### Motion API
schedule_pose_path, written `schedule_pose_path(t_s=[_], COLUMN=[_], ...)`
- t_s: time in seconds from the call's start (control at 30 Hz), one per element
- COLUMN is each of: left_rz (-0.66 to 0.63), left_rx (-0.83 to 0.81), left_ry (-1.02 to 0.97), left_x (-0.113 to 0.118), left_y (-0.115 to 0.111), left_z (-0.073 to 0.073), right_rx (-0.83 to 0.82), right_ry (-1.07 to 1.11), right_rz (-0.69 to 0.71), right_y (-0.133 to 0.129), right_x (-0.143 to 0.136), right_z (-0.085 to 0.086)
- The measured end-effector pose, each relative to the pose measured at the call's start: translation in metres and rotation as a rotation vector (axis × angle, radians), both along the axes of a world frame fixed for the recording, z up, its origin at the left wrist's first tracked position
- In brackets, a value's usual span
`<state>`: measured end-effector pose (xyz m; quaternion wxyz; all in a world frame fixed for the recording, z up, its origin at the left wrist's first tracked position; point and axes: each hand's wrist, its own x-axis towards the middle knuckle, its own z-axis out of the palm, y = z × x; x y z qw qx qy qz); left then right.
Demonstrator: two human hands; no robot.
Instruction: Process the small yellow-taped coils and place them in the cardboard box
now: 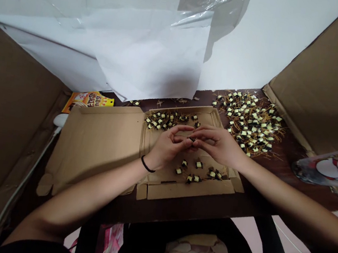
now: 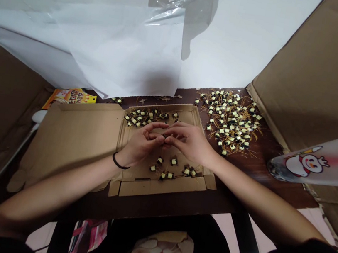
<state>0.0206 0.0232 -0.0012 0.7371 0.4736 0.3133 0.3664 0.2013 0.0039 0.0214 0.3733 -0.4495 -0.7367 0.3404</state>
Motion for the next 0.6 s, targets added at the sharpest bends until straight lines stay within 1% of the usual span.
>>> schedule_pose_path(t_s=[0.07,0.13,0.27,0.4,0.47,0.6], left_rz=[-0.001,-0.001,0.014,0.038,0.022,-0.006], left_rx=[0.003,0.001,-0.002,-0.006,-0.007,-0.033], left_ry=[0.010,0.026,0.016,-0.027,-0.019,-0.018], left_x=[0.000,0.000,0.001,0.001,0.001,0.000], left_y=[0.000,-0.001,-0.001,0.000,0.000,0.000], left_z=[0.001,0.001,0.001,0.001,0.001,0.002], right_rx=[0.021,0.005,-0.122,-0.200,-0.195,-0.100], right_ry=[-0.020,-0.036,-0.050,-0.059,-0.051,-0.047], right_rz=[0.001,0.014,0.064,0.105,0.117,0.112], right_y=[0.000,0.002,0.007,0.010,0.009,0.006], right_x=[0.000,0.002,0.012,0.017,0.015,0.010], right_z=[0.001,0.002,0.008,0.013,0.012,0.007])
